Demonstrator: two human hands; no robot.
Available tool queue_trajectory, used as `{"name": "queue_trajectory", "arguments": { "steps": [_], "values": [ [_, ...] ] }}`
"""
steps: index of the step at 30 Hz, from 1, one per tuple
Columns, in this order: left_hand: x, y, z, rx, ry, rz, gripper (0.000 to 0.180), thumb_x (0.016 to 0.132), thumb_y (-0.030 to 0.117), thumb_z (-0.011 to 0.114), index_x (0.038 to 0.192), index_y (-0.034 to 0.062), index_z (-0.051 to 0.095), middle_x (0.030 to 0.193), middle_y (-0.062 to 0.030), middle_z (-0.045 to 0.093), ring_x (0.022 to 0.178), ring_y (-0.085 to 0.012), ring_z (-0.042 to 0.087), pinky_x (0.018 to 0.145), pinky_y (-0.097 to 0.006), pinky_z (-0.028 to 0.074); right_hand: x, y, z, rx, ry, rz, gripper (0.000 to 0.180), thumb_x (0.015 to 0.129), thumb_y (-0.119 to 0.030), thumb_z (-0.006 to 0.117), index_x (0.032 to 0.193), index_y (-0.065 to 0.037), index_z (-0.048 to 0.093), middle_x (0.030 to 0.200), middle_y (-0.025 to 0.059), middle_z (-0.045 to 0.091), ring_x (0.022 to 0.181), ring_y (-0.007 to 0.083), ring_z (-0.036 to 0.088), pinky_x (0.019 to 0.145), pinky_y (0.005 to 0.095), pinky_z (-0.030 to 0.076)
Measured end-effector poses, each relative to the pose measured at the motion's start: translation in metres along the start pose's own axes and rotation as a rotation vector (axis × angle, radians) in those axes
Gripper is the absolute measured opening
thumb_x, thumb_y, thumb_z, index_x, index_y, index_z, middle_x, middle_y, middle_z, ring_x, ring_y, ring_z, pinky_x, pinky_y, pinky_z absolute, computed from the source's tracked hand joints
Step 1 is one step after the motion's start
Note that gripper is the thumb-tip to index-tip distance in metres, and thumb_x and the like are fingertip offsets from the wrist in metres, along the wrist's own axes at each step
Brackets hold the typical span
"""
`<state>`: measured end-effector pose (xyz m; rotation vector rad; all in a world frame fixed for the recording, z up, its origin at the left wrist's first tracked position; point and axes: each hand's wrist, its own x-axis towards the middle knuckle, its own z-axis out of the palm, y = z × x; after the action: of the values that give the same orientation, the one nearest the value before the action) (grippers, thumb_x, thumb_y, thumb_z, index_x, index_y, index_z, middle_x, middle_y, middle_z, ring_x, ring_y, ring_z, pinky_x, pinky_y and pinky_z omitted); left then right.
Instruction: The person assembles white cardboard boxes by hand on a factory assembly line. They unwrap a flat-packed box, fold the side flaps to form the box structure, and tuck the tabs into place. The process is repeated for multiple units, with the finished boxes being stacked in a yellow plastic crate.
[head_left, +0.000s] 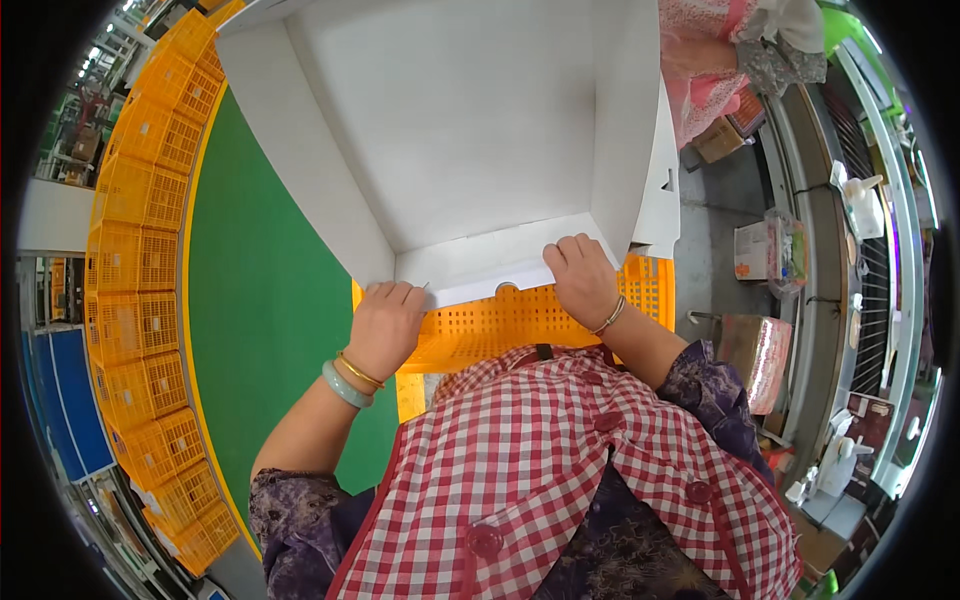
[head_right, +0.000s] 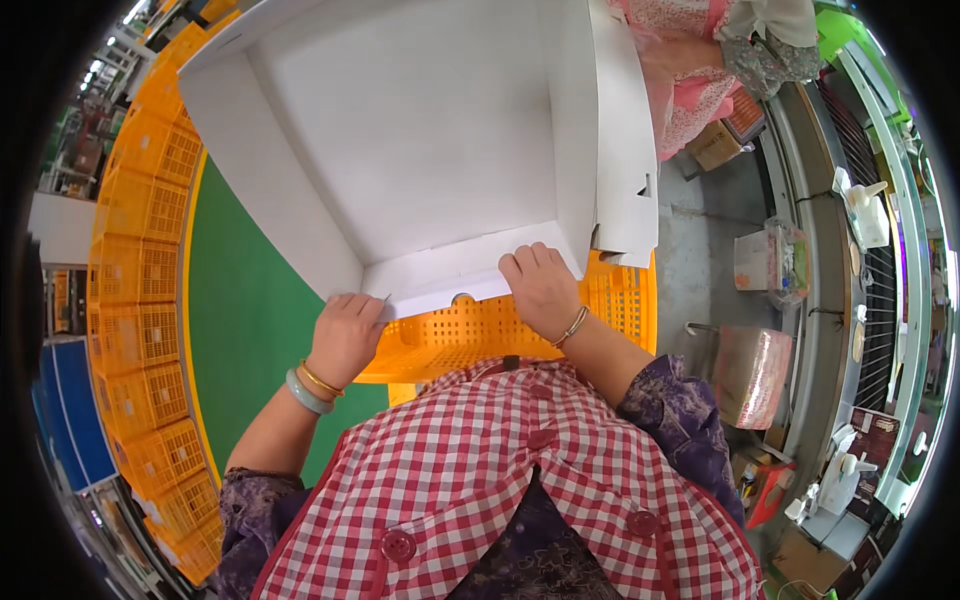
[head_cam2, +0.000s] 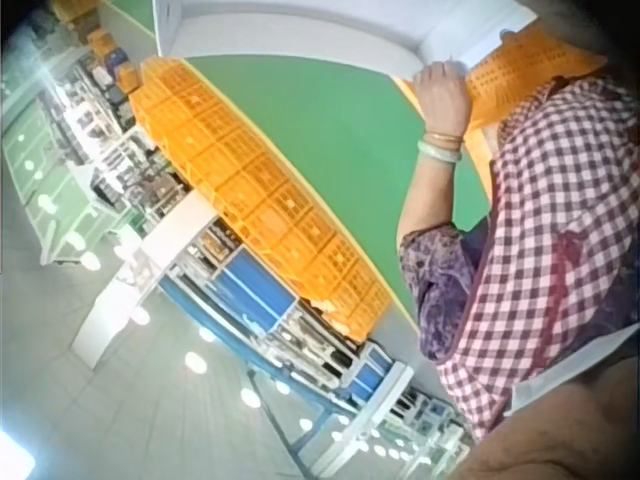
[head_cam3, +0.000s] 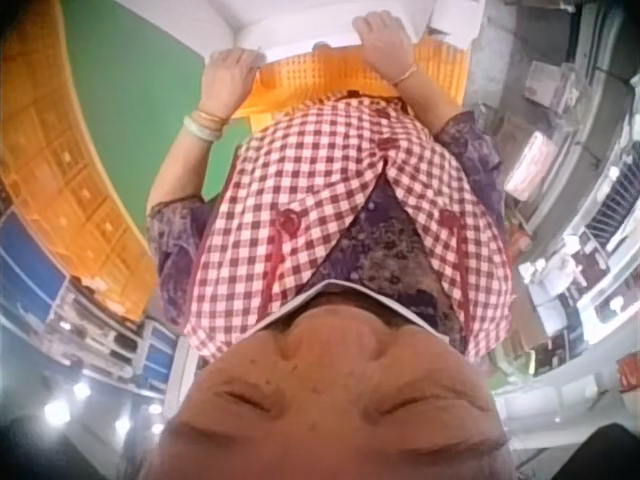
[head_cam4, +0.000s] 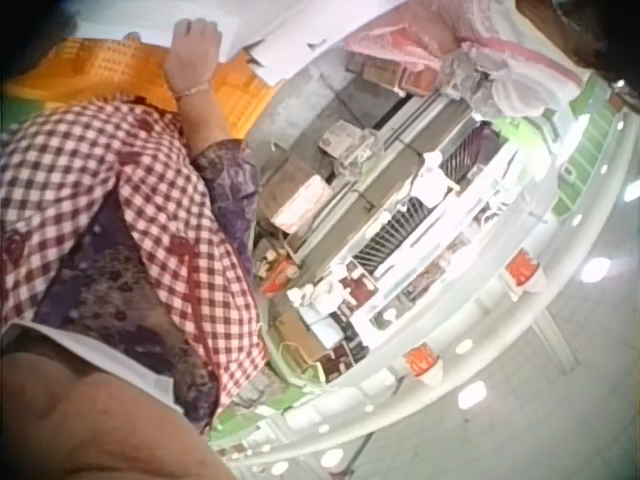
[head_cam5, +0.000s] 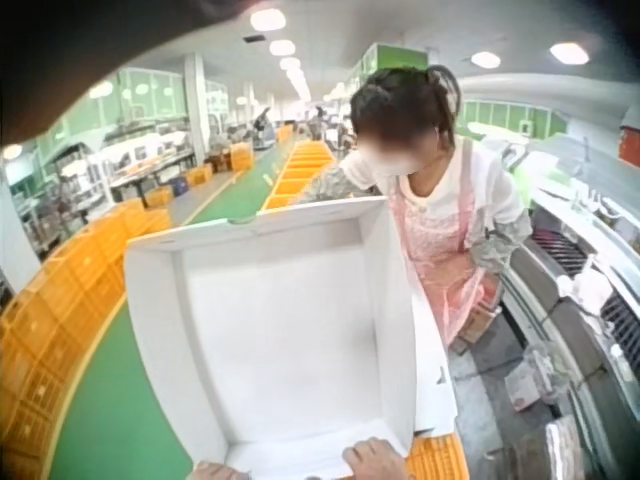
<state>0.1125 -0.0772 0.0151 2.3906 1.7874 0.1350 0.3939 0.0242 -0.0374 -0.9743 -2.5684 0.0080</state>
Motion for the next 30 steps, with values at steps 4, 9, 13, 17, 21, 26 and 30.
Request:
{"name": "queue_trajectory", "arguments": {
  "steps": [4,9,13,17,21,26,30],
  "values": [
    [-0.001,0.003,-0.001,0.118,0.124,0.079,0.02,0.076,0.006,0.057,0.096,0.0028,0.061,0.085,-0.0084,0.063,0.079,-0.0247,0.061,0.09,-0.042,0.044,0.005,0.001,-0.004,0.005,-0.026,0.003,0.021,0.071,-0.009,0.054,0.092,-0.006,0.053,0.084,0.0079,0.049,0.081,0.0246,0.049,0.075,0.0352,0.042],
    [-0.001,0.001,0.006,0.127,0.197,0.053,0.02,0.075,0.005,0.054,0.094,0.0022,0.06,0.08,-0.0089,0.059,0.075,-0.0238,0.06,0.096,-0.043,0.041,0.011,0.008,-0.022,0.135,0.011,-0.036,0.033,0.065,-0.007,0.06,0.098,-0.005,0.054,0.091,0.0089,0.053,0.088,0.0259,0.051,0.078,0.0372,0.042],
    [0.001,0.004,0.009,0.089,0.273,0.072,0.016,0.074,0.004,0.054,0.089,0.0033,0.059,0.077,-0.0088,0.056,0.076,-0.0238,0.057,0.095,-0.044,0.041,0.01,0.019,-0.024,0.123,-0.004,-0.007,0.039,0.061,-0.006,0.061,0.099,-0.004,0.054,0.095,0.0092,0.054,0.092,0.0273,0.051,0.081,0.0387,0.042],
    [0.002,0.009,0.013,0.036,0.226,0.052,0.01,0.073,0.004,0.055,0.083,0.0044,0.057,0.075,-0.0088,0.053,0.077,-0.0254,0.055,0.094,-0.043,0.042,0.011,0.012,-0.019,0.141,-0.024,0.128,0.038,0.061,-0.004,0.06,0.098,-0.004,0.054,0.095,0.0101,0.054,0.093,0.0292,0.051,0.081,0.0384,0.042],
    [-0.003,0.009,0.02,0.013,0.215,0.047,0.014,0.074,0.004,0.057,0.087,0.0031,0.057,0.078,-0.0096,0.053,0.079,-0.0267,0.055,0.091,-0.043,0.043,0.006,0.015,-0.013,0.151,0.041,0.145,0.034,0.06,-0.003,0.059,0.093,-0.004,0.054,0.09,0.0113,0.053,0.088,0.03,0.05,0.075,0.0386,0.042],
    [0.0,0.018,0.015,-0.025,0.196,0.063,0.017,0.074,0.004,0.058,0.09,0.0011,0.057,0.08,-0.011,0.053,0.079,-0.0288,0.054,0.088,-0.042,0.044,0.004,0.027,-0.008,0.11,0.026,0.178,0.024,0.059,-0.003,0.061,0.081,-0.006,0.053,0.078,0.0095,0.049,0.076,0.0302,0.047,0.066,0.0395,0.04],
    [0.002,0.021,0.009,-0.04,0.193,0.059,0.017,0.073,0.005,0.06,0.09,0.0003,0.057,0.079,-0.0117,0.053,0.079,-0.03,0.053,0.083,-0.042,0.044,0.002,0.03,-0.011,0.096,0.039,0.16,0.02,0.058,-0.006,0.064,0.075,-0.008,0.053,0.076,0.0073,0.051,0.074,0.0291,0.048,0.067,0.0384,0.041]
  ]
}}
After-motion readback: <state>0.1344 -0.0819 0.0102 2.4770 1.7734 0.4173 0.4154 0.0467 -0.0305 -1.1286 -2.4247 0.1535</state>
